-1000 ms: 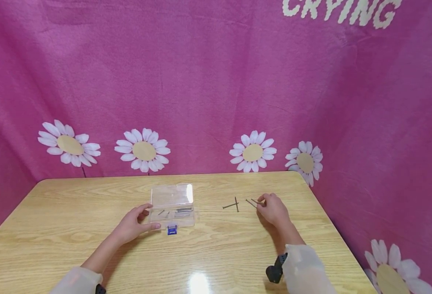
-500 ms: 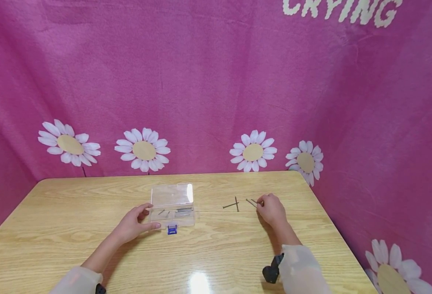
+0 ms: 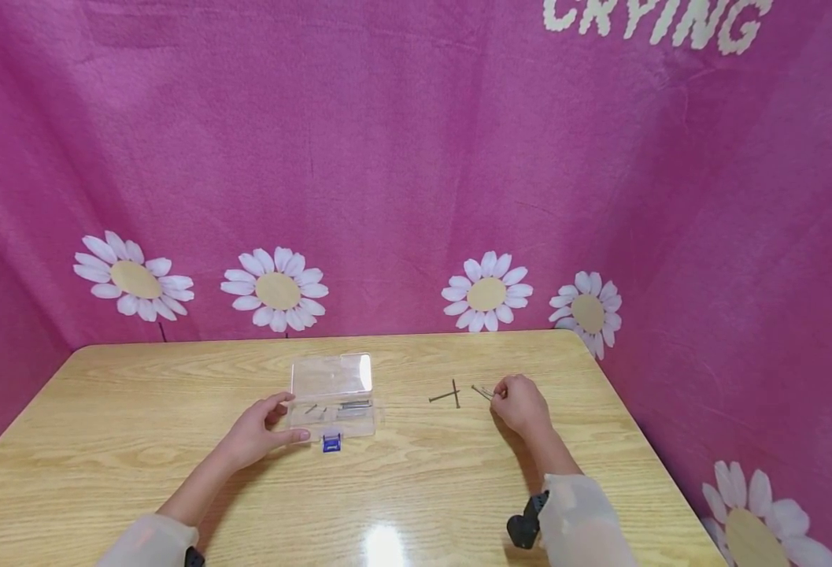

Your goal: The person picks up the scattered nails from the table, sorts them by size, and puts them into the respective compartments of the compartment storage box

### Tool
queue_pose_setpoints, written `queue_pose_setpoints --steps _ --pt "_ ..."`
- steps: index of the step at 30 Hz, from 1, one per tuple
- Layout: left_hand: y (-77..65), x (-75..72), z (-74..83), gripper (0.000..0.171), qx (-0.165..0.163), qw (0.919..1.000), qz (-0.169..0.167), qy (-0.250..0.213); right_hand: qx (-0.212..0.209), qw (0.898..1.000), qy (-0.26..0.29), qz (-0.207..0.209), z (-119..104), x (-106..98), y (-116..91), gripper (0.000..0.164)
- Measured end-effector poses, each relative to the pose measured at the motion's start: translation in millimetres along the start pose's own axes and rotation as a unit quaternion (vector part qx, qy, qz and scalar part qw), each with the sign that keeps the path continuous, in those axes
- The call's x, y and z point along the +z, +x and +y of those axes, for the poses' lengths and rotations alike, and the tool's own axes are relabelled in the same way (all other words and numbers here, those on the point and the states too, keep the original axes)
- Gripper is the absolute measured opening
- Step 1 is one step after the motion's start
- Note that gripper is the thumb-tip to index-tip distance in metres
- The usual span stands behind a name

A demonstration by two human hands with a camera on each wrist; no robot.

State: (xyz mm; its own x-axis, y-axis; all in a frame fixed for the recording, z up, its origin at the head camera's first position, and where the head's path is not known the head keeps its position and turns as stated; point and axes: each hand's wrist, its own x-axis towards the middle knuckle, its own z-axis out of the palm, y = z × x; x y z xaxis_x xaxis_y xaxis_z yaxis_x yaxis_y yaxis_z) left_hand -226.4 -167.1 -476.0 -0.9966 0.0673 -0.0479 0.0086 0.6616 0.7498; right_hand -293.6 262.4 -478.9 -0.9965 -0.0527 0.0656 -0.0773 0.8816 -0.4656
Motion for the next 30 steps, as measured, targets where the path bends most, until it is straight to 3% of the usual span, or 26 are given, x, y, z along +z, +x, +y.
queue_pose_setpoints --steps 13,30 --pt "1.2 0.7 -1.2 0.084 -0.004 1.0000 -0.002 -0.003 -0.050 0.999 0.005 -0.002 -26.2 -10.5 -2.1 0.017" --pt "0.4 -1.9 2.8 0.081 -0.004 0.9999 -0.005 0.009 -0.100 0.995 -0.002 0.000 -43.3 -9.8 -4.8 0.015"
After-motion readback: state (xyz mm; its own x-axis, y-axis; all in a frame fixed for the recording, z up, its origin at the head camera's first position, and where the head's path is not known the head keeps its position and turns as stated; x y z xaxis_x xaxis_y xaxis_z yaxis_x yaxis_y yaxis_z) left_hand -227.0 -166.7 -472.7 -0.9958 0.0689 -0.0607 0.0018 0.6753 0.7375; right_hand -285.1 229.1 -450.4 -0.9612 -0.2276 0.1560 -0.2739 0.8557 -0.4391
